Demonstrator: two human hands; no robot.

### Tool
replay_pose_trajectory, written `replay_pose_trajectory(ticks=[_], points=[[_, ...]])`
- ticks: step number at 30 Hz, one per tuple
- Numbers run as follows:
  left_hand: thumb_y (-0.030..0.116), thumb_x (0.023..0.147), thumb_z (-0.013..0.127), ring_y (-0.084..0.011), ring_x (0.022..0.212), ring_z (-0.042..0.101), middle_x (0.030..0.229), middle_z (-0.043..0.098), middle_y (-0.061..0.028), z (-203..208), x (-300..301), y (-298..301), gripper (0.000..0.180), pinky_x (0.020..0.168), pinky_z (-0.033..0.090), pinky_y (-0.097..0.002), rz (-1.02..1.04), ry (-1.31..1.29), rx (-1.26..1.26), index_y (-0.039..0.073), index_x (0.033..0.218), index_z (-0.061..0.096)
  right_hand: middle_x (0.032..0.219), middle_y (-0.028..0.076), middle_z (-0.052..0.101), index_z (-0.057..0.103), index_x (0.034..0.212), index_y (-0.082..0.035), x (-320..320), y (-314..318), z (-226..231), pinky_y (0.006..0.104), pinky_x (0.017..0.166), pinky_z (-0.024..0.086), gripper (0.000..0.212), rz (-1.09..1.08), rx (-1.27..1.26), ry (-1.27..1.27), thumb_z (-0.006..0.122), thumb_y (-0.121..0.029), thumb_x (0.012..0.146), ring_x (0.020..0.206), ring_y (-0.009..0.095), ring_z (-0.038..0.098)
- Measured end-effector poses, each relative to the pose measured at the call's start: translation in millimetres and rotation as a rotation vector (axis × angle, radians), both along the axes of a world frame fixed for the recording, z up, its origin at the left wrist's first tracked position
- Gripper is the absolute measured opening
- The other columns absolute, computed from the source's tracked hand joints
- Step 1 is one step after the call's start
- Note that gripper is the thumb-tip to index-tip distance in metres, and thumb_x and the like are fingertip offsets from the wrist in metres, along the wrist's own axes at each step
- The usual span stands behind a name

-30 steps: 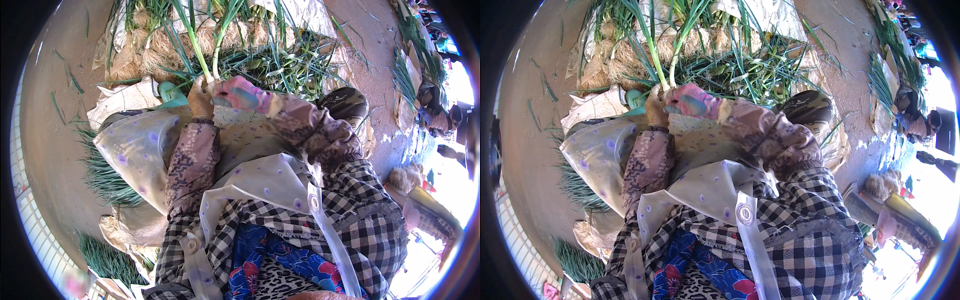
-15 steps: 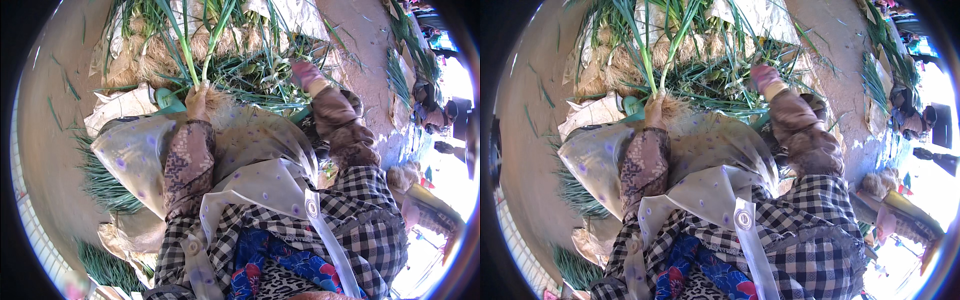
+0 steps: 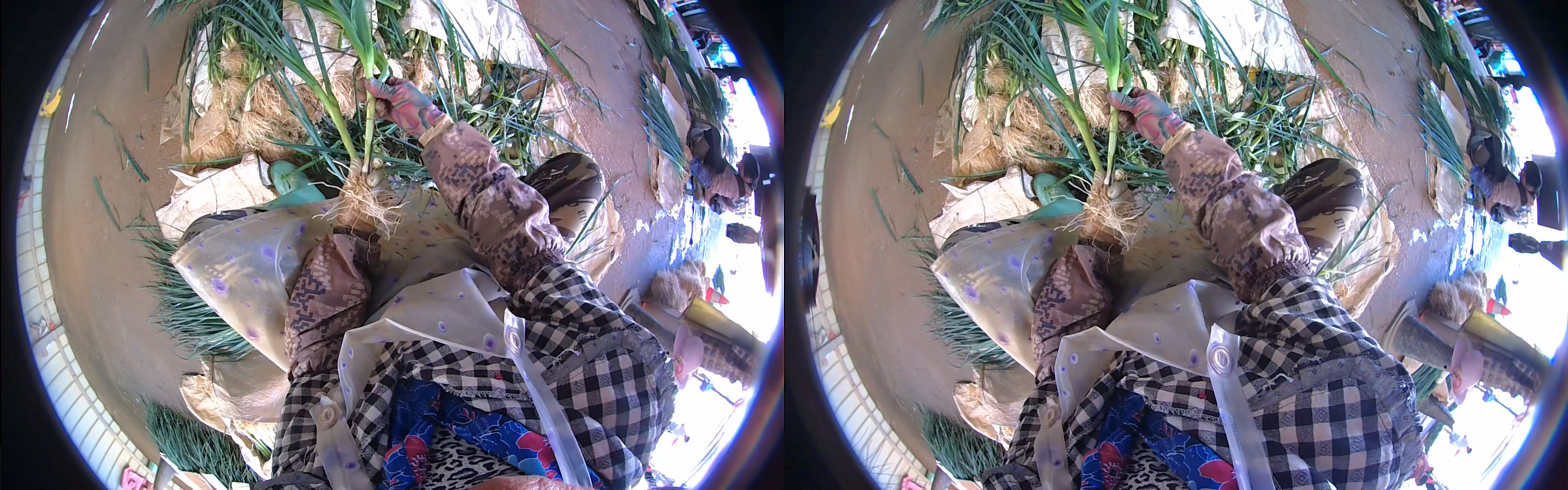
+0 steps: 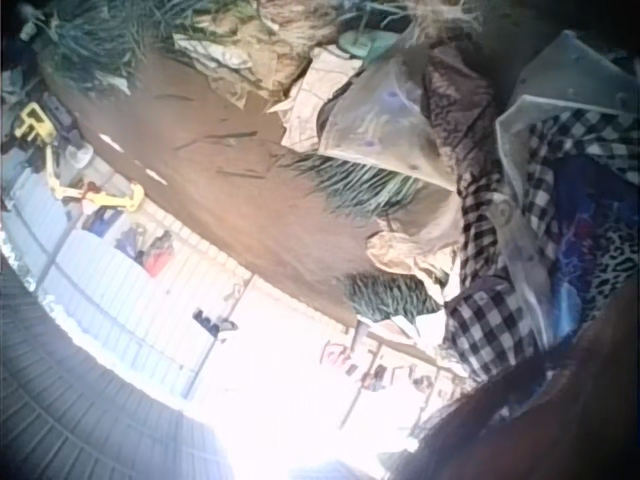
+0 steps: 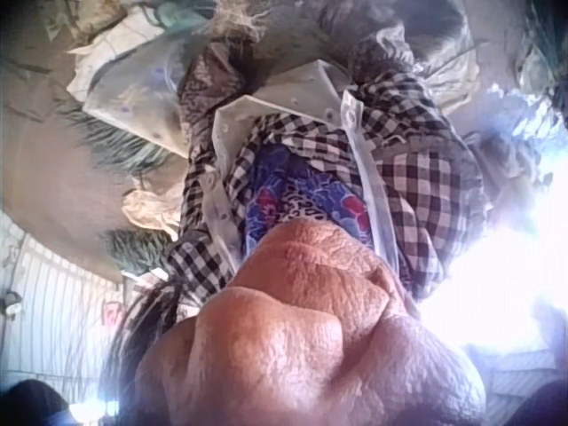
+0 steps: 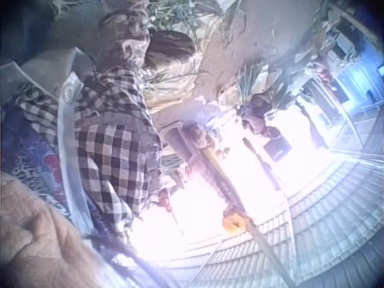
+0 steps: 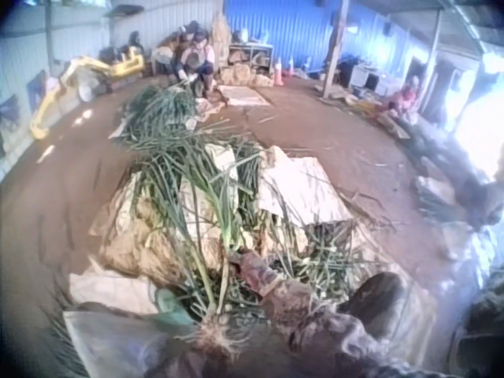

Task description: The person cleans scallions by hand, removing dirt and peeling off outer layers while sitting on the floor in a warehouse.

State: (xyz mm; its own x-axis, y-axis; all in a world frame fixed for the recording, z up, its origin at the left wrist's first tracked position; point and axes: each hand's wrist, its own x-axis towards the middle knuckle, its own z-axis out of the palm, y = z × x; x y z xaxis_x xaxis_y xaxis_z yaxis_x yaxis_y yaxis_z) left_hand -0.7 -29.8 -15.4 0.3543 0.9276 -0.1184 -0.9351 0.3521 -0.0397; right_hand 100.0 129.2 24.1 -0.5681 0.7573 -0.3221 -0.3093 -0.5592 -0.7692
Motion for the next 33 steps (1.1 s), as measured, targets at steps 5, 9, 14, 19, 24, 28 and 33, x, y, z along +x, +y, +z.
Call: replay_pose_trajectory(ticks=[5, 9, 14, 19, 24, 28, 33], points=[[0.033, 0.088, 0.042, -0.0125, 0.045, 0.039, 0.057, 0.042, -0.0005, -0.6, 8.5, 2.7, 0.032, 0.037, 0.032, -0.0232, 0.104, 0.164, -0.084, 0.003, 0.089, 0.050, 0.075, 0.007, 0.060, 0.056, 0.096, 0.000, -3.8, -4.9, -10.6, 0.0199, 0.045, 0.042, 0.025, -0.247, -0.005, -0.006, 0.059, -0.018, 0.079, 0.050, 0.008, 0.048], [0.025, 0.085, 0.051, -0.0126, 0.047, 0.044, 0.064, 0.050, -0.0039, -3.9, 3.4, -0.5, 0.023, 0.038, 0.038, -0.0243, 0.313, 0.558, -0.349, 0.002, 0.085, 0.053, 0.066, 0.007, 0.058, 0.057, 0.089, -0.004, -21.8, -29.0, -21.3, 0.0225, 0.047, 0.044, 0.012, -0.033, 0.129, -0.559, 0.050, -0.007, 0.080, 0.053, 0.013, 0.052], [0.022, 0.085, 0.049, -0.0186, 0.069, 0.056, 0.076, 0.054, -0.0091, -23.1, -4.6, -0.8, 0.021, 0.058, 0.049, -0.0267, 0.529, 0.457, -0.402, 0.001, 0.089, 0.052, 0.079, 0.010, 0.061, 0.064, 0.082, -0.013, -9.8, -91.9, -50.9, 0.0327, 0.063, 0.049, 0.016, 0.665, 0.899, -1.293, 0.051, -0.019, 0.075, 0.074, 0.025, 0.060], [0.023, 0.084, 0.053, -0.0114, 0.049, 0.051, 0.062, 0.054, -0.0039, -10.1, -5.3, -11.1, 0.021, 0.041, 0.043, -0.0246, 0.307, 0.935, -0.456, 0.002, 0.078, 0.054, 0.079, 0.008, 0.062, 0.065, 0.077, -0.013, 45.9, -97.5, -78.5, 0.0349, 0.058, 0.048, 0.018, 0.976, 1.189, -1.392, 0.051, -0.024, 0.071, 0.072, 0.025, 0.061], [0.009, 0.080, 0.054, -0.0098, 0.051, 0.052, 0.065, 0.056, -0.0035, 5.3, -12.5, -2.4, 0.011, 0.046, 0.046, -0.0223, 0.371, 0.695, -0.397, 0.000, 0.086, 0.057, 0.075, 0.009, 0.062, 0.064, 0.078, -0.012, 117.5, -68.0, -109.0, 0.0374, 0.058, 0.048, 0.015, 1.143, 1.100, -1.639, 0.054, -0.020, 0.072, 0.070, 0.027, 0.061], [0.004, 0.081, 0.050, -0.0141, 0.060, 0.055, 0.074, 0.057, -0.0071, 12.0, -3.2, 1.6, 0.013, 0.055, 0.050, -0.0269, 0.284, 0.653, -0.367, 0.000, 0.092, 0.055, 0.085, 0.007, 0.063, 0.062, 0.093, -0.013, 155.5, -30.1, -104.5, 0.0373, 0.062, 0.049, 0.023, 0.917, 0.996, -1.709, 0.054, -0.027, 0.076, 0.074, 0.025, 0.061], [0.002, 0.079, 0.053, -0.0165, 0.073, 0.058, 0.085, 0.059, -0.0095, 9.5, 5.5, 1.5, 0.021, 0.062, 0.050, -0.0265, 0.165, 0.755, -0.298, -0.002, 0.100, 0.055, 0.091, 0.010, 0.062, 0.056, 0.103, -0.004, 86.2, -15.5, -71.6, 0.0270, 0.057, 0.050, 0.029, 0.038, -0.099, 0.063, 0.059, -0.017, 0.077, 0.070, 0.020, 0.061]])
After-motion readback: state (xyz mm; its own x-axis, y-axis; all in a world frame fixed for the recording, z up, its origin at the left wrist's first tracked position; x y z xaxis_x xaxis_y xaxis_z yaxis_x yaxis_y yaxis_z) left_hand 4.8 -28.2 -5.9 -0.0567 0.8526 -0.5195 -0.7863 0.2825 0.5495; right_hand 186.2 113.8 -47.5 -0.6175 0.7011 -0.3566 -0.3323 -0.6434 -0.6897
